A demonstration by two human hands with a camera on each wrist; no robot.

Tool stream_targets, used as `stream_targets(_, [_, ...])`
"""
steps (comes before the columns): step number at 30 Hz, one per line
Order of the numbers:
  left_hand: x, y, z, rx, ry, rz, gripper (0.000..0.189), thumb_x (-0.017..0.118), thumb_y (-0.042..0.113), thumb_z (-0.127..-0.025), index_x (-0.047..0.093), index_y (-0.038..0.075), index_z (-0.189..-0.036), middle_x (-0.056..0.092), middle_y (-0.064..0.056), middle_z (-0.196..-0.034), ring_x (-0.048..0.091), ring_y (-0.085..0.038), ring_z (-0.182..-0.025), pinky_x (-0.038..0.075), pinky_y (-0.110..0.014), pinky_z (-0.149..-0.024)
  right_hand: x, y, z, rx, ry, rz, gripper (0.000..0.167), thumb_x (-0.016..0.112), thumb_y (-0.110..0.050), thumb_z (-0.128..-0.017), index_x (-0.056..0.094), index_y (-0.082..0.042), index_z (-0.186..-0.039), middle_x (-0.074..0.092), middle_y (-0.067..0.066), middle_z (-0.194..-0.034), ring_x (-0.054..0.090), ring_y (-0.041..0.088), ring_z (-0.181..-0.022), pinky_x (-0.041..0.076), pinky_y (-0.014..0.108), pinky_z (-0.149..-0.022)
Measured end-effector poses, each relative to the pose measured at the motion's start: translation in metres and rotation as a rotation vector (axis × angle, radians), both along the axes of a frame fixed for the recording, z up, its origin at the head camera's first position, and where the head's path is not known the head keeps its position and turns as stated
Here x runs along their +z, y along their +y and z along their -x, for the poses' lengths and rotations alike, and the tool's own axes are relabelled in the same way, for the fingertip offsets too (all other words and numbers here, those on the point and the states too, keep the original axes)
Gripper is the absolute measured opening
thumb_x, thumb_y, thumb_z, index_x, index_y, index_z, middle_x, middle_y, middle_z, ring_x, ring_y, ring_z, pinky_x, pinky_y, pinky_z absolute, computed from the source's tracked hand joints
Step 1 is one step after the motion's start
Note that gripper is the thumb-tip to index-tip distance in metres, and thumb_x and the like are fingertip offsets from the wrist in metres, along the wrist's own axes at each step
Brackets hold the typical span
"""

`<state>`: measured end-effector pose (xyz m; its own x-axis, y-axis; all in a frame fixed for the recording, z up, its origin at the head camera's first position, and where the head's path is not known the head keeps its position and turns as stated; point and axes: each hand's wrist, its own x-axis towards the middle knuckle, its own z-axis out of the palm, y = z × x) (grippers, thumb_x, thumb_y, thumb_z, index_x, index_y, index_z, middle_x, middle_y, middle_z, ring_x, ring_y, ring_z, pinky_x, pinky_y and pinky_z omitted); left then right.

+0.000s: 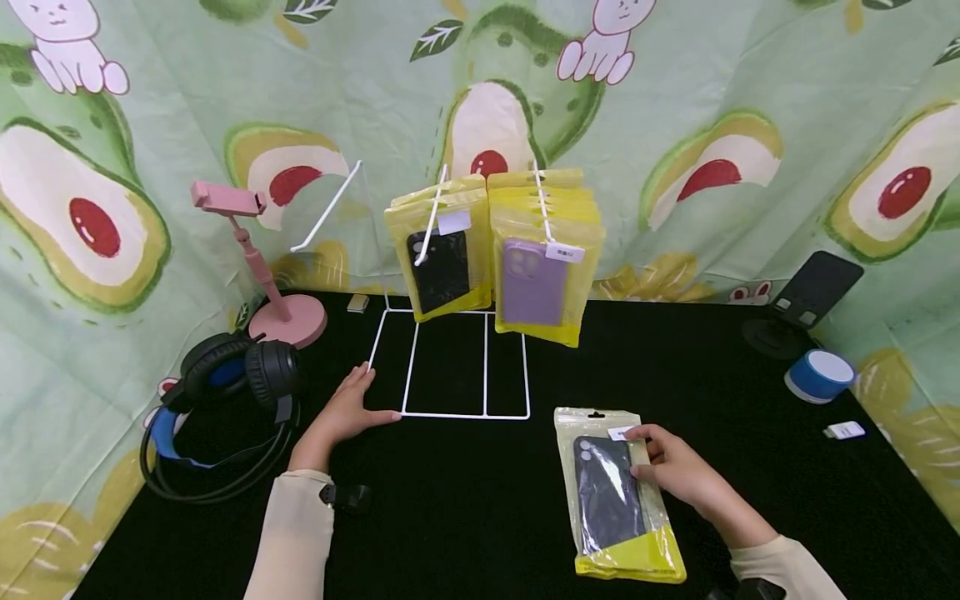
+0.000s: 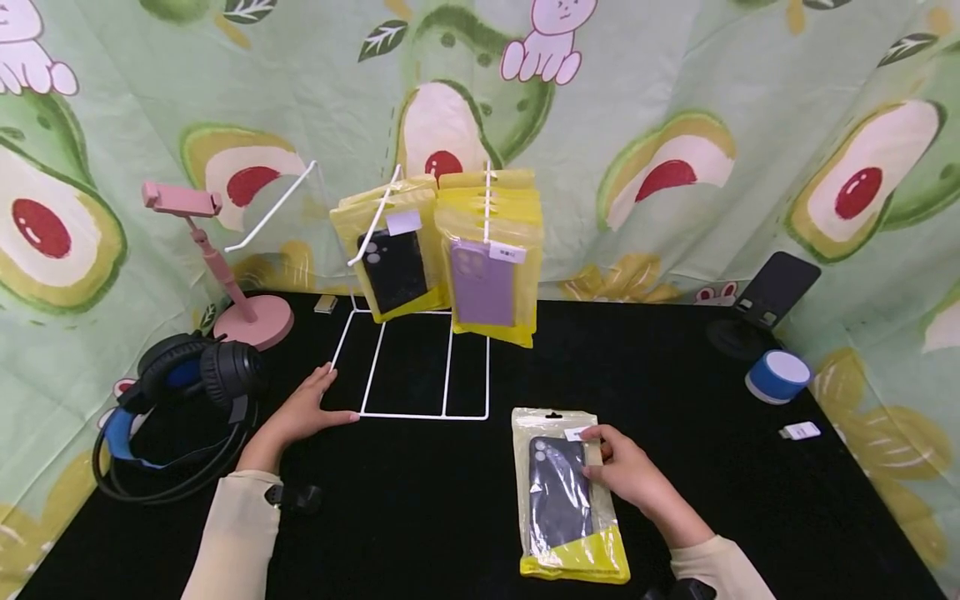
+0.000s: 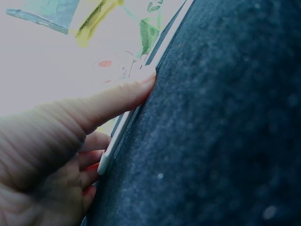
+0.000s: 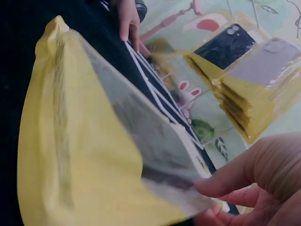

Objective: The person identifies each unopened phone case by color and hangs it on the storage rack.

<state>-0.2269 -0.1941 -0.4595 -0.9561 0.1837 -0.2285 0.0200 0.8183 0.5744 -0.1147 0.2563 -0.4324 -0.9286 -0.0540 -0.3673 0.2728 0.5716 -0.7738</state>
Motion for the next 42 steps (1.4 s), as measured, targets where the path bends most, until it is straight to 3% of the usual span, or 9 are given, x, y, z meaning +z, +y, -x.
stream_targets(7, [0.0, 0.0, -0.001, 0.005, -0.008, -0.003, 0.097, 0.073, 0.041, -0.08, 0.022, -0.006, -0.147, 0.006, -0.023, -0.156, 0.002, -0.04, -0.143, 0.01, -0.057, -0.112, 0.0, -0.003, 0.002, -0.027, 0.043, 0.09, 0.04, 0.055, 0.003, -0.084, 0.047, 0.006, -0.124, 0.055, 0.014, -0.091, 0.056, 0.022, -0.077, 0.049, 0.033, -0.064])
stream_targets(14, [0.001, 0.0, 0.001, 0.002, -0.004, -0.007, 0.098, 0.074, 0.042, -0.08, 0.021, -0.006, -0.147, 0.006, -0.023, -0.156, 0.002, -0.04, -0.143, 0.011, -0.058, -0.111, 0.012, -0.024, 0.003, -0.016, 0.09, 0.202, 0.035, 0.051, 0.001, -0.089, 0.05, 0.003, -0.123, 0.055, 0.014, -0.101, 0.058, 0.023, -0.082, 0.051, 0.033, -0.069])
stream_targets(29, [0.001, -0.001, 0.002, -0.008, 0.001, -0.015, 0.097, 0.073, 0.042, -0.08, 0.022, -0.006, -0.147, 0.006, -0.022, -0.156, 0.002, -0.04, -0.143, 0.011, -0.058, -0.111, 0.069, -0.098, 0.016, 0.248, 0.327, 0.472, 0.023, 0.049, 0.003, -0.094, 0.051, 0.004, -0.117, 0.056, 0.021, -0.107, 0.063, 0.019, -0.083, 0.056, 0.032, -0.069])
stream_targets(35, [0.002, -0.002, 0.003, -0.019, 0.01, -0.014, 0.097, 0.074, 0.04, -0.08, 0.022, -0.007, -0.146, 0.007, -0.024, -0.156, 0.003, -0.04, -0.142, 0.012, -0.057, -0.112, 0.096, -0.119, 0.024, 0.238, 0.417, 0.573, 0.022, 0.05, 0.003, -0.094, 0.052, 0.006, -0.115, 0.058, 0.016, -0.103, 0.063, 0.017, -0.082, 0.056, 0.032, -0.068])
stream_targets(42, [-0.003, -0.005, 0.001, -0.037, 0.031, -0.027, 0.096, 0.074, 0.041, -0.08, 0.023, -0.009, -0.145, 0.009, -0.025, -0.155, 0.005, -0.041, -0.142, 0.012, -0.056, -0.112, 0.117, -0.14, 0.032, 0.19, 0.551, 0.635, 0.021, 0.052, 0.006, -0.092, 0.053, 0.007, -0.113, 0.059, 0.009, -0.098, 0.058, 0.013, -0.078, 0.052, 0.024, -0.066])
